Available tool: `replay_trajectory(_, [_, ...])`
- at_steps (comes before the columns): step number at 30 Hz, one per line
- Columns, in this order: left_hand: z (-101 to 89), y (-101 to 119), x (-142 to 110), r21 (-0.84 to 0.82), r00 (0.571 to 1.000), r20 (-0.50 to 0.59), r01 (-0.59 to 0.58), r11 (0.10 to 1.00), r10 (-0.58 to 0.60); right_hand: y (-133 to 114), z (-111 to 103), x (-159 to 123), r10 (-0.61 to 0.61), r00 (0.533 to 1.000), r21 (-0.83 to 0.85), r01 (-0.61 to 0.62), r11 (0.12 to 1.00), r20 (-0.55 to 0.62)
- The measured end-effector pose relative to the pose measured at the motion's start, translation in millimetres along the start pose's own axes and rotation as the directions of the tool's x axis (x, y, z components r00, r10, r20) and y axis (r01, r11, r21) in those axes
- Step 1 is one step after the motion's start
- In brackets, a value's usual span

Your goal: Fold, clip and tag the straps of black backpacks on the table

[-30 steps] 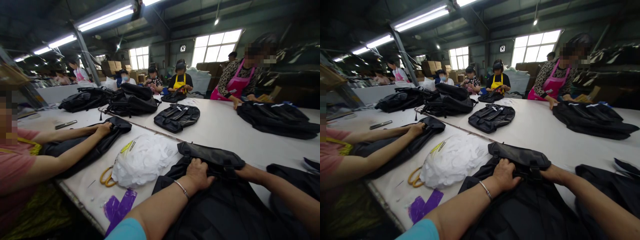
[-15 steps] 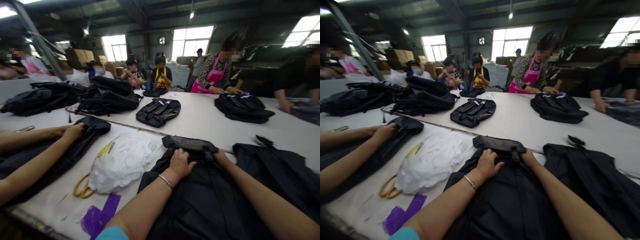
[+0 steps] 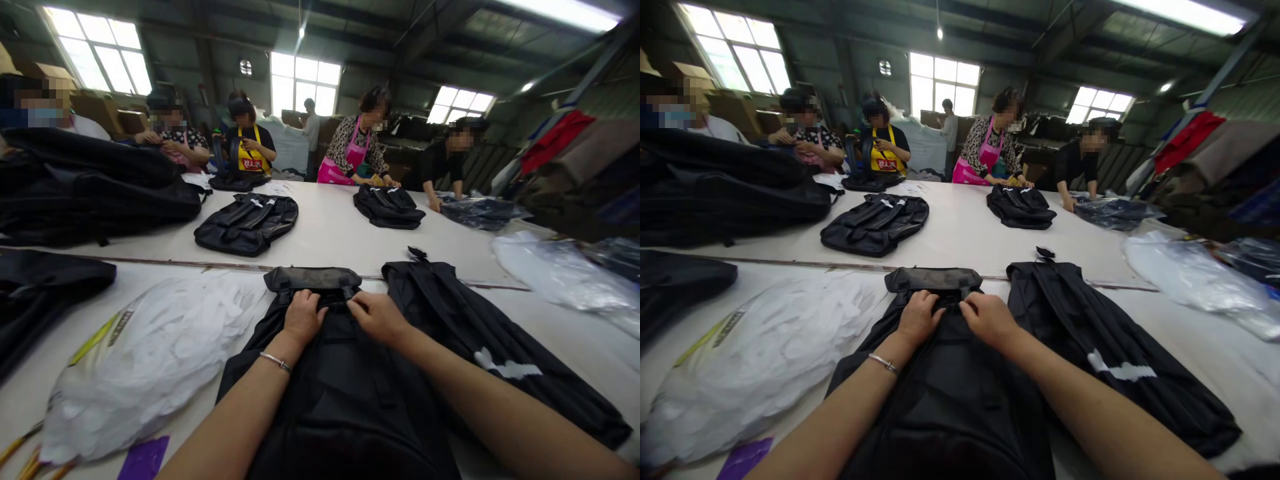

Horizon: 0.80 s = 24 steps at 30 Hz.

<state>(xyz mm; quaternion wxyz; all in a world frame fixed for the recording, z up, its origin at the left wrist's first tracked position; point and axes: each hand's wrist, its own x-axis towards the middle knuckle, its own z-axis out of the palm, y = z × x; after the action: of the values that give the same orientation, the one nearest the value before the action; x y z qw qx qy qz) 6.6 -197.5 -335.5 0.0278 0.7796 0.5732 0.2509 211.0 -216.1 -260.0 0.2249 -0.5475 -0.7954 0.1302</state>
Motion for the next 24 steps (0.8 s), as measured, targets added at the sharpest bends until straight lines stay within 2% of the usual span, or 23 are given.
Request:
replay_trajectory(2, [-2.1,0,1,0.024,0.999,0.039,0.008,1.000,-0.009,-22,16,-3,0.084,0.974,-0.031,-0.079,0.996,0.212])
replay_trajectory(4, [-5.8,-2,4,0.045,0.996,0.083,0.016,0.999,-0.020,-31,36,4,0.209,0.924,-0.104,-0.185,0.977,0.322])
replay_trajectory(7, [-14.1,-7,8,0.074,0.989,0.144,0.017,0.997,-0.027,-31,60,18,0.338,0.888,-0.172,-0.297,0.939,0.312])
replay_trajectory(9, [-20.7,-9,13,0.097,0.984,0.174,0.023,0.995,-0.040,-30,66,24,0.353,0.887,-0.174,-0.313,0.934,0.298])
replay_trajectory(12, [-29.7,-9,20,0.136,0.977,0.202,0.047,0.990,-0.074,-32,65,21,0.303,0.902,-0.144,-0.270,0.952,0.307])
replay_trajectory(16, [-35.9,-5,30,0.168,0.973,0.207,0.069,0.983,-0.104,-40,53,1,0.166,0.933,-0.062,-0.154,0.986,0.319])
replay_trajectory(19, [-35.7,-5,31,0.189,0.978,0.179,0.072,0.979,-0.107,-44,42,-15,0.075,0.958,0.065,-0.097,0.993,0.278])
replay_trajectory(21, [-34.7,-6,28,0.201,0.982,0.161,0.068,0.977,-0.101,-47,36,-23,0.086,0.963,0.230,-0.146,0.962,0.254])
replay_trajectory(22, [-34.5,-6,26,0.204,0.983,0.156,0.062,0.977,-0.095,-48,33,-26,0.129,0.957,0.327,-0.214,0.920,0.262])
replay_trajectory(24, [-35.5,-7,21,0.204,0.986,0.149,0.046,0.978,-0.077,-53,27,-31,0.248,0.908,0.524,-0.401,0.752,0.339])
